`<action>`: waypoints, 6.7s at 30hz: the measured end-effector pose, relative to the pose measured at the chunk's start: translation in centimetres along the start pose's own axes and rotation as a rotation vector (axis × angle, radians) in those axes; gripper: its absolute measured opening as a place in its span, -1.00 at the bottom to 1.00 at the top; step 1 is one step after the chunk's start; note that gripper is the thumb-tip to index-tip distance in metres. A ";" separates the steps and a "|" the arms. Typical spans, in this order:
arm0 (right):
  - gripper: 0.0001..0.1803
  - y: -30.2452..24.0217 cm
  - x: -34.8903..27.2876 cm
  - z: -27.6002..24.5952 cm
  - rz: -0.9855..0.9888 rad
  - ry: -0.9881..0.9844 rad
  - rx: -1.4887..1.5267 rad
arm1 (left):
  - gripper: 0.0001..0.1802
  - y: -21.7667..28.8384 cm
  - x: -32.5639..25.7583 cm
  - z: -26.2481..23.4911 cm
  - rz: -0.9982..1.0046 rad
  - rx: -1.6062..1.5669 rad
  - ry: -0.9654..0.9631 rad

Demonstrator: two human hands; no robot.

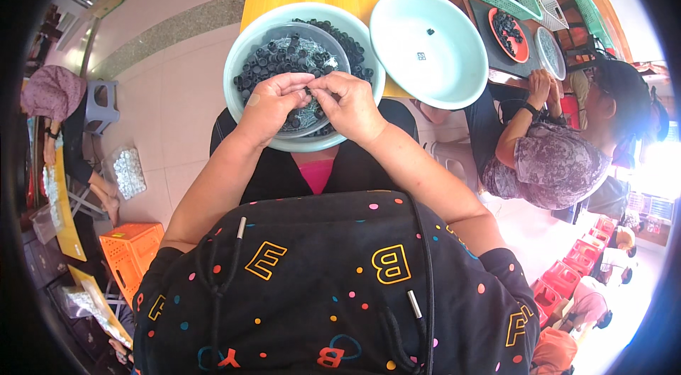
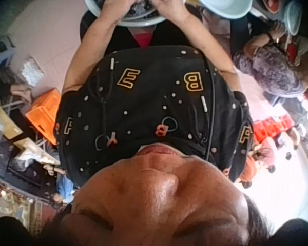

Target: The person places a basin of plastic parts onto the table and assembles plastic caps with small components by hand, dropping the finished pieces into another basin.

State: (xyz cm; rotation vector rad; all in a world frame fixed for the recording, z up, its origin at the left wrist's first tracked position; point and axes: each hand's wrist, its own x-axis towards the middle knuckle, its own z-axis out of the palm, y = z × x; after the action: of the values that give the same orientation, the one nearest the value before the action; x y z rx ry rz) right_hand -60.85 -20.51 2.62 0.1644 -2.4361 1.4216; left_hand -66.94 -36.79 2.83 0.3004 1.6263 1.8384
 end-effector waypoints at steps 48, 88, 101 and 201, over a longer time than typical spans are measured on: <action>-0.85 3.0 -1.2 0.1 0.411 0.008 0.598 | -0.71 -3.5 -0.3 -0.7 0.247 1.360 0.166; -0.82 2.2 -1.9 1.5 0.410 -0.047 0.636 | -0.80 -3.2 0.2 -1.4 0.194 0.623 0.119; -0.84 2.0 -1.6 1.1 0.382 -0.046 0.640 | -0.64 -1.8 -0.8 -0.7 -0.009 0.172 -0.110; -0.62 0.6 -1.8 1.9 0.211 0.018 0.581 | -0.70 -2.6 -1.5 -0.7 0.021 -0.502 -0.166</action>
State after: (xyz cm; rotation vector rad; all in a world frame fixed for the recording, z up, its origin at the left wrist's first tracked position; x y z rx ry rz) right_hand -59.72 -22.00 0.70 0.0210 -2.0032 2.1820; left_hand -65.40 -38.20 0.56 0.2371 1.0105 2.1003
